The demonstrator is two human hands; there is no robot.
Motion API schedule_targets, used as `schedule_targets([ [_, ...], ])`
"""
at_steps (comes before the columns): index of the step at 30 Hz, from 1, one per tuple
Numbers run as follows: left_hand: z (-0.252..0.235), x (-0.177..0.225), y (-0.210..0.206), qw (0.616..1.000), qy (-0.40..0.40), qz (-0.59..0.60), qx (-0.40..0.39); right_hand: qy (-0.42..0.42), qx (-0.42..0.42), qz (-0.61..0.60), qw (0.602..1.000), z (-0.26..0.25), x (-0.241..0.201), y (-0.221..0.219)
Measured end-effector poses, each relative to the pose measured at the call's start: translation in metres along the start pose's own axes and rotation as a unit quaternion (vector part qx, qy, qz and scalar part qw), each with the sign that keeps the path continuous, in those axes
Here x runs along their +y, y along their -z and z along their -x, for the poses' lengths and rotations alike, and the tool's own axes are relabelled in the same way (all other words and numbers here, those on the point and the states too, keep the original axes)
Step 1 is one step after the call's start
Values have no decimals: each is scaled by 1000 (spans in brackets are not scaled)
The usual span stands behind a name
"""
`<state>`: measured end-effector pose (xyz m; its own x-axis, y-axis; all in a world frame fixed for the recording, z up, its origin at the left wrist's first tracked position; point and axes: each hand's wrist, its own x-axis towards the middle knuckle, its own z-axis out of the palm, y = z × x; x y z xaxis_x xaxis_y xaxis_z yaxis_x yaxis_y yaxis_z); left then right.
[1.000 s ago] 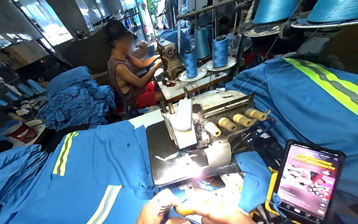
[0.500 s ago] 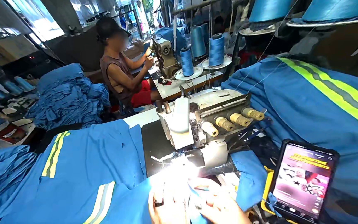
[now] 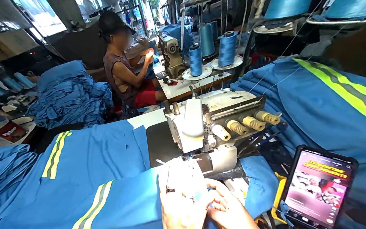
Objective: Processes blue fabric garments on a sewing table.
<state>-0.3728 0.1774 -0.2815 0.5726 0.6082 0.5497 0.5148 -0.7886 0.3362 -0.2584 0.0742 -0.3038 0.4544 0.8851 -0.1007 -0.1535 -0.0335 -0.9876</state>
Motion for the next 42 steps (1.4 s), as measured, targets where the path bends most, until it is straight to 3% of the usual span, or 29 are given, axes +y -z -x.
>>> schedule_targets([
  [3,1,-5,-5,1000,-13,-21,8,31,-13,41,999,-8,23,7],
  [8,14,-10,0,998,-50,-4,47,52,-35,58,996,-6,23,9],
  [10,35,-13,12,996,-65,13,67,52,-35,50,997,-6,24,9],
  [15,127,-35,55,999,-47,13,-2,97,-7,94,991,-9,33,9],
  [17,181,-56,74,999,1,-22,-41,98,0,134,986,-10,35,12],
  [20,269,-93,110,983,151,-93,-42,105,-10,155,982,-13,39,18],
  [23,348,-112,147,934,326,-145,-22,119,-54,146,981,-15,39,22],
  [26,389,-104,155,896,416,-156,-17,99,-58,140,983,-14,32,14],
  [29,396,-89,128,902,413,-108,-63,83,-59,132,986,-9,25,5],
  [31,390,-85,101,904,386,-92,-163,82,-59,122,987,-6,21,-1],
  [34,387,-98,60,869,375,-117,-301,67,-45,107,991,0,15,-10],
  [38,367,-120,60,819,426,-54,-381,80,-44,99,991,5,13,-16],
  [40,355,-123,74,820,474,67,-315,84,-46,99,990,5,13,-15],
  [42,351,-120,99,818,527,190,-129,74,-41,99,992,8,7,-20],
])
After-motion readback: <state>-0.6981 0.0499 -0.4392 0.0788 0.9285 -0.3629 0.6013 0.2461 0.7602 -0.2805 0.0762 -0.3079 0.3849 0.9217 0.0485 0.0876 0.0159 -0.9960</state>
